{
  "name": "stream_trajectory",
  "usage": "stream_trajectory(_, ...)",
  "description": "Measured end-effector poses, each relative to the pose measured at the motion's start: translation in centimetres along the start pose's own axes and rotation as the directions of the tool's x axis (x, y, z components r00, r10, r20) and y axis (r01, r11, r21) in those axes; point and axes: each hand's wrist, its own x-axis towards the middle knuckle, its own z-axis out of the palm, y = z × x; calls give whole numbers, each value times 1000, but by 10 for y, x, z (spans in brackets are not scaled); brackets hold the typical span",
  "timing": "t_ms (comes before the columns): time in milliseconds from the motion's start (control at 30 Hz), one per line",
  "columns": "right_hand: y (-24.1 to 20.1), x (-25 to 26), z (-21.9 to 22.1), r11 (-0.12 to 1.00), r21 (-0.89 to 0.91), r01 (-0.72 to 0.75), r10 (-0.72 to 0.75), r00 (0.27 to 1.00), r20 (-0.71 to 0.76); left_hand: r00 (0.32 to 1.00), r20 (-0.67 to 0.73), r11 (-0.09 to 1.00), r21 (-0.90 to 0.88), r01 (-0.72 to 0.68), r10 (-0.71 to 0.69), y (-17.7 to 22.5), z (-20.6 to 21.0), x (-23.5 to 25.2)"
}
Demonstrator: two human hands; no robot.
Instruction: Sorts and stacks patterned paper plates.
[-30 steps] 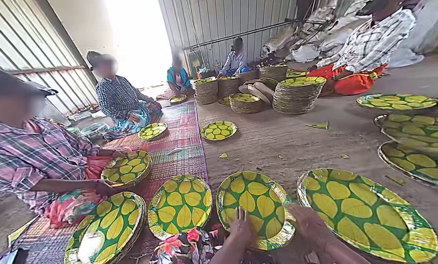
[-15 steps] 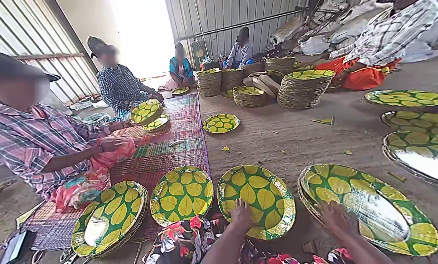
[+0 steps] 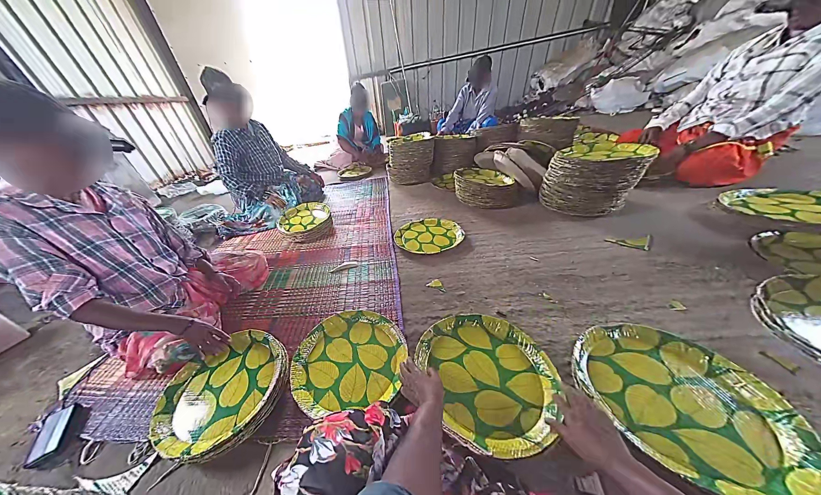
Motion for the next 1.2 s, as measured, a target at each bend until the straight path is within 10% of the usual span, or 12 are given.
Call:
stream_trajectory(100, 13, 10, 2, 939, 168, -301, 298, 954, 43, 997, -61, 999, 3, 47, -46, 0, 9, -12)
stream_trajectory(300, 9, 21, 4, 751, 509, -420, 404, 902, 149, 994, -27, 989, -108, 101, -105, 4, 10, -28)
stream_trajectory(500, -36, -1, -37, 568, 821, -63, 478, 837, -267, 990, 134, 937, -336, 94, -51, 16, 5, -46)
stream_trajectory(633, -74, 0, -87, 619, 772, 144, 381, 804, -456, 935, 129, 868, -431, -248, 331, 41, -46, -55)
stream_trajectory(833, -208, 48, -150, 420, 842, 337, 251, 849, -465, 742, -21, 738, 133, -662, 670, 58, -193, -21)
stream_trajectory(1033, -307, 97, -20, 505, 863, -1, 111, 992, -64, 907, 294, 808, 426, -407, 302, -73, -225, 71)
stream_trajectory(1200, -302, 98, 52, 638, 765, -82, 85, 996, 36, 885, 432, 788, 476, -389, 176, -150, -183, 94)
